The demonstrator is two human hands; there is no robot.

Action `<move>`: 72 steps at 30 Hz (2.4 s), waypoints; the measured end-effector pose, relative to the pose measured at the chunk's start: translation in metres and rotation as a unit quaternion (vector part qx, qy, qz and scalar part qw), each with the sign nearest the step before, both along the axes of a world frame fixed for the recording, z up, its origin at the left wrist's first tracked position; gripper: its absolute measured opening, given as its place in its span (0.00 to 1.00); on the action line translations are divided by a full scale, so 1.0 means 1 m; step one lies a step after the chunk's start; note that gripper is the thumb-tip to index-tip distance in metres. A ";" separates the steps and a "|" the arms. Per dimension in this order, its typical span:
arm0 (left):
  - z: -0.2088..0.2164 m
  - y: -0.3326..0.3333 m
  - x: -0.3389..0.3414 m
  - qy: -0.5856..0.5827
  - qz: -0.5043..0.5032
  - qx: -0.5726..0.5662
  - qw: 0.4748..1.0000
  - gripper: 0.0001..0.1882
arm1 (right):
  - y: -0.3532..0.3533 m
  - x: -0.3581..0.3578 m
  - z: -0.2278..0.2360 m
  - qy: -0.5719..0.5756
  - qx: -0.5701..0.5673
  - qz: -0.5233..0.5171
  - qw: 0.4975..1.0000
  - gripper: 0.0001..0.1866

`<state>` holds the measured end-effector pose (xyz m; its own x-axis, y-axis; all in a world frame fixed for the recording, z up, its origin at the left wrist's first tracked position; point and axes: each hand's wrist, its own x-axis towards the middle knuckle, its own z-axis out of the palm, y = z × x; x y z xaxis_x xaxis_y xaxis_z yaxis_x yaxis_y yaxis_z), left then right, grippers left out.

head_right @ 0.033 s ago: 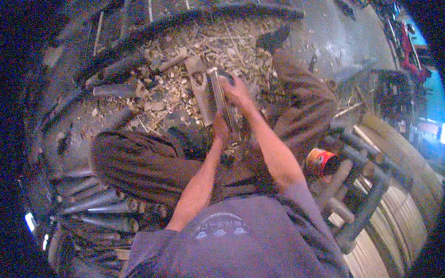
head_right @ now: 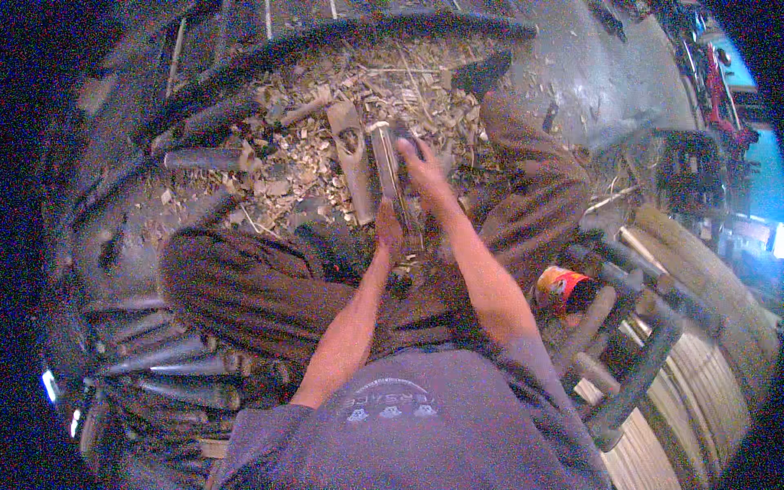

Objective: The person sits on the floor and uses a knife to shave and shape a piece of bamboo. They repeatedly rotate the bamboo and remove thin strips of material, then inspect the surface before continuing to refine the shape.

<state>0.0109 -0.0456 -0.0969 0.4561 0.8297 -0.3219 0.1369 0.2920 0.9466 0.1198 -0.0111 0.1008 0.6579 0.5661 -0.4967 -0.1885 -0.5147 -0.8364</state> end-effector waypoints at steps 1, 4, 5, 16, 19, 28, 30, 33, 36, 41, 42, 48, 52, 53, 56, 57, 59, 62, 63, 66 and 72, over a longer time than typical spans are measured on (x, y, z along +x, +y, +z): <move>0.035 -0.003 -0.002 -0.058 0.005 -0.137 0.989 0.28 | -0.018 -0.010 0.008 0.135 0.031 -0.115 0.984 0.26; 0.085 -0.002 0.000 -0.073 -0.050 -0.235 0.968 0.28 | -0.079 -0.026 0.022 0.318 0.104 -0.204 0.920 0.21; 0.095 -0.004 0.004 -0.018 -0.036 -0.296 0.954 0.28 | -0.094 -0.030 0.024 0.362 0.099 -0.226 0.899 0.21; 0.073 -0.015 0.005 0.082 0.046 -0.116 0.989 0.34 | -0.124 -0.066 0.025 0.481 0.093 -0.284 0.824 0.23; 0.083 -0.016 0.011 0.065 0.061 -0.105 0.990 0.34 | -0.122 -0.064 0.019 0.440 0.092 -0.272 0.851 0.23; 0.096 -0.002 0.008 0.076 -0.006 -0.238 0.968 0.30 | -0.095 -0.046 -0.008 0.267 0.045 -0.245 0.931 0.20; 0.097 -0.003 0.010 0.011 0.011 -0.209 0.978 0.28 | -0.087 -0.034 -0.030 0.202 0.055 -0.232 0.950 0.20; 0.057 -0.003 0.010 -0.087 0.039 -0.152 0.984 0.27 | -0.048 -0.025 -0.027 0.189 -0.006 -0.221 0.957 0.19; 0.017 -0.006 0.016 -0.222 0.107 -0.201 0.948 0.25 | -0.020 -0.019 -0.035 0.174 0.020 -0.185 0.967 0.18; 0.014 -0.005 0.016 -0.175 0.032 -0.150 0.973 0.25 | 0.004 0.001 -0.064 0.172 0.023 -0.192 0.966 0.15; 0.017 -0.005 0.016 -0.167 0.034 -0.137 0.976 0.25 | 0.015 -0.002 -0.061 0.180 0.026 -0.191 0.965 0.15; 0.035 -0.017 0.007 0.053 0.034 -0.061 0.996 0.31 | 0.044 0.012 -0.063 0.220 0.043 -0.161 0.961 0.14; 0.041 -0.006 0.004 0.122 -0.031 -0.077 0.989 0.41 | 0.012 0.022 -0.058 0.174 0.101 -0.143 0.969 0.13; 0.044 -0.002 -0.006 0.100 -0.052 -0.126 0.986 0.43 | 0.000 0.003 -0.022 0.156 0.098 -0.141 0.973 0.14; 0.008 -0.009 -0.010 0.144 -0.022 -0.096 0.985 0.49 | -0.040 -0.028 0.014 0.099 0.088 -0.112 0.985 0.17; 0.015 -0.012 -0.004 0.201 -0.013 -0.065 0.977 0.48 | -0.052 -0.030 0.013 0.081 0.080 -0.110 0.987 0.17; 0.067 -0.006 0.002 0.095 -0.077 -0.177 0.977 0.42 | -0.085 -0.028 -0.003 0.118 0.075 -0.176 0.974 0.17; 0.124 0.006 0.000 0.114 -0.071 -0.302 0.944 0.37 | -0.092 -0.044 0.008 0.269 0.061 -0.259 0.926 0.20; 0.122 0.006 0.001 0.127 -0.074 -0.269 0.952 0.34 | -0.089 -0.048 0.008 0.264 0.060 -0.260 0.927 0.20; 0.121 0.005 0.003 0.153 -0.084 -0.270 0.947 0.33 | -0.093 -0.052 0.006 0.282 0.062 -0.258 0.922 0.20; 0.114 0.000 0.001 0.113 -0.061 -0.215 0.968 0.33 | -0.096 -0.047 -0.014 0.272 0.034 -0.230 0.934 0.20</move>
<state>0.0115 -0.0457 0.0171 0.4197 0.5408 -0.7290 0.3855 0.6209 0.6826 0.0729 -0.1071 0.0870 0.5010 0.3285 -0.8007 -0.7825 -0.2235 -0.5812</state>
